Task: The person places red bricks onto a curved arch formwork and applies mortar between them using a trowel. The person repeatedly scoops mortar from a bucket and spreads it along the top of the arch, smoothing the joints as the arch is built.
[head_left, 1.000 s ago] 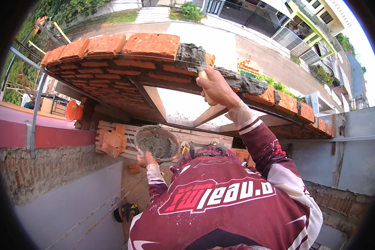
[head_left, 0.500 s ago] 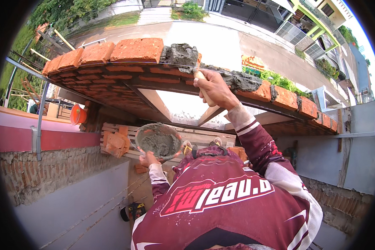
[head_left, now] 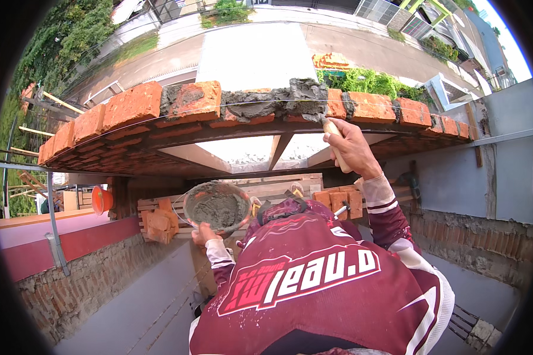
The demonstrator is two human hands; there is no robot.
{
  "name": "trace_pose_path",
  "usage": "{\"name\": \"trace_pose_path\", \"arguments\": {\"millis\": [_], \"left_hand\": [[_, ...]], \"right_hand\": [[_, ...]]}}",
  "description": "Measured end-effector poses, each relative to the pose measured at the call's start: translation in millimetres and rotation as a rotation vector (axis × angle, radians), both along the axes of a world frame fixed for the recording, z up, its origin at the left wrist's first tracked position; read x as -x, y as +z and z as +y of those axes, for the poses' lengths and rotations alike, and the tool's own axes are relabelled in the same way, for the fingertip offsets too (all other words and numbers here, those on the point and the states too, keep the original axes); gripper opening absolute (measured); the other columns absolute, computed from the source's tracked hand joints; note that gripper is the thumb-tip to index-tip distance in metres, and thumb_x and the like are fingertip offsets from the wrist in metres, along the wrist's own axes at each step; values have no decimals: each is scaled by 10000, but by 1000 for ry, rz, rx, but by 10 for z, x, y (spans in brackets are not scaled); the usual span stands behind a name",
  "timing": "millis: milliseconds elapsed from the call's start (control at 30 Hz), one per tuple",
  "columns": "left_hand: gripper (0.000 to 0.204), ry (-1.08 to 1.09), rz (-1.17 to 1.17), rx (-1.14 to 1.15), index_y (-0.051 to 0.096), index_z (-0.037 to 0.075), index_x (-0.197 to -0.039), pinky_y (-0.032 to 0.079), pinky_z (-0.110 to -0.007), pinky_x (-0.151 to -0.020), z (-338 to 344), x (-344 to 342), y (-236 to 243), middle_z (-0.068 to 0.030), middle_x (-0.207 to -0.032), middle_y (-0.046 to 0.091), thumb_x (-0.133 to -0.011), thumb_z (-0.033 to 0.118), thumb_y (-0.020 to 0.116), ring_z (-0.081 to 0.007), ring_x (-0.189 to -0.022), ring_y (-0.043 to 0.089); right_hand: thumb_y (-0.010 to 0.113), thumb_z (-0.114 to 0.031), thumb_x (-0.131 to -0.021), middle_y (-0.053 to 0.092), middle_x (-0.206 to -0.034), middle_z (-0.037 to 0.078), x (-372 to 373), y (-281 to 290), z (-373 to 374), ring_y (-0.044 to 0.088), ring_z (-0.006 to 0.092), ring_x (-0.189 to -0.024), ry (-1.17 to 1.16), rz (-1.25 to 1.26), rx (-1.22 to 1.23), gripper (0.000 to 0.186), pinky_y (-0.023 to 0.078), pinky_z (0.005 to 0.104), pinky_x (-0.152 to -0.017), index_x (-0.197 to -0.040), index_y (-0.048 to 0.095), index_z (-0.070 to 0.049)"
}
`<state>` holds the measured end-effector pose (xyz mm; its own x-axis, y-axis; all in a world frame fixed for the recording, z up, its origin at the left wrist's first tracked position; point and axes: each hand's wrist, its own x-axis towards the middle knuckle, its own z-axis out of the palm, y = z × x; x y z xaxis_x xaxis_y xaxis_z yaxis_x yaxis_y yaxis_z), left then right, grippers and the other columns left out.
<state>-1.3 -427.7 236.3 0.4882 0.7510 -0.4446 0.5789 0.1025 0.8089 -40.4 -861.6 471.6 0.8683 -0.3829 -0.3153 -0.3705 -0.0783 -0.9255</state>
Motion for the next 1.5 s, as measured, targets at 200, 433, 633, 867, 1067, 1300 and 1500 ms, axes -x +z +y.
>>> {"name": "trace_pose_path", "arguments": {"millis": [200, 433, 633, 867, 1067, 1300, 1500], "left_hand": [[248, -56, -8, 43, 501, -27, -798, 477, -451, -665, -142, -49, -44, -117, -855, 590, -614, 69, 636, -274, -731, 545], [267, -67, -118, 68, 423, -9, -739, 464, -432, -661, -96, -123, -301, -88, -804, 530, -580, 44, 631, -259, -714, 506], [273, -108, -34, -25, 401, 7, -739, 466, -413, -666, -107, -140, -293, -82, -798, 526, -574, 38, 615, -249, -708, 517], [260, -129, -14, -13, 427, 6, -754, 477, -440, -649, -105, -112, -245, -82, -797, 533, -573, 38, 612, -257, -700, 529], [255, -95, -107, 17, 444, -10, -770, 491, -451, -664, -117, -137, -312, -98, -854, 567, -578, 32, 607, -260, -722, 551], [232, -161, -35, -30, 456, -23, -772, 489, -433, -659, -145, -180, -216, -122, -882, 606, -590, 8, 598, -260, -729, 561], [207, -159, -90, 10, 447, -12, -733, 486, -410, -681, -241, -168, -183, -102, -821, 596, -601, 1, 606, -242, -714, 556]], "right_hand": [[628, -213, -953, 686, -943, 171, 230, -190, -528, 687, 258, -658, -22, 90, 342, 475, 551, 372, -563, -1321, 568, 82], [616, -263, -933, 702, -1063, 276, 265, -353, -675, 670, 466, -1008, -25, 262, 695, 354, 531, 525, -877, -1126, 633, 35], [609, -237, -927, 710, -1055, 256, 150, -181, -734, 674, 464, -1010, 141, 405, 965, 289, 527, 559, -878, -1095, 621, -2], [647, -257, -916, 704, -1082, 208, 345, 93, -862, 682, 441, -988, 87, 513, 1089, 342, 529, 558, -844, -1205, 602, -79], [640, -161, -903, 681, -1052, 191, 389, -94, -971, 706, 423, -941, 46, 387, 1264, 271, 565, 525, -762, -1152, 611, -60], [574, -130, -934, 673, -1103, 116, 0, -459, -1318, 693, 321, -1015, 91, 457, 1474, 216, 582, 455, -761, -1118, 663, -59], [533, -132, -963, 677, -1068, 133, -386, -434, -784, 727, 318, -917, 327, 275, 1584, 183, 587, 436, -728, -1093, 636, -53]]}}
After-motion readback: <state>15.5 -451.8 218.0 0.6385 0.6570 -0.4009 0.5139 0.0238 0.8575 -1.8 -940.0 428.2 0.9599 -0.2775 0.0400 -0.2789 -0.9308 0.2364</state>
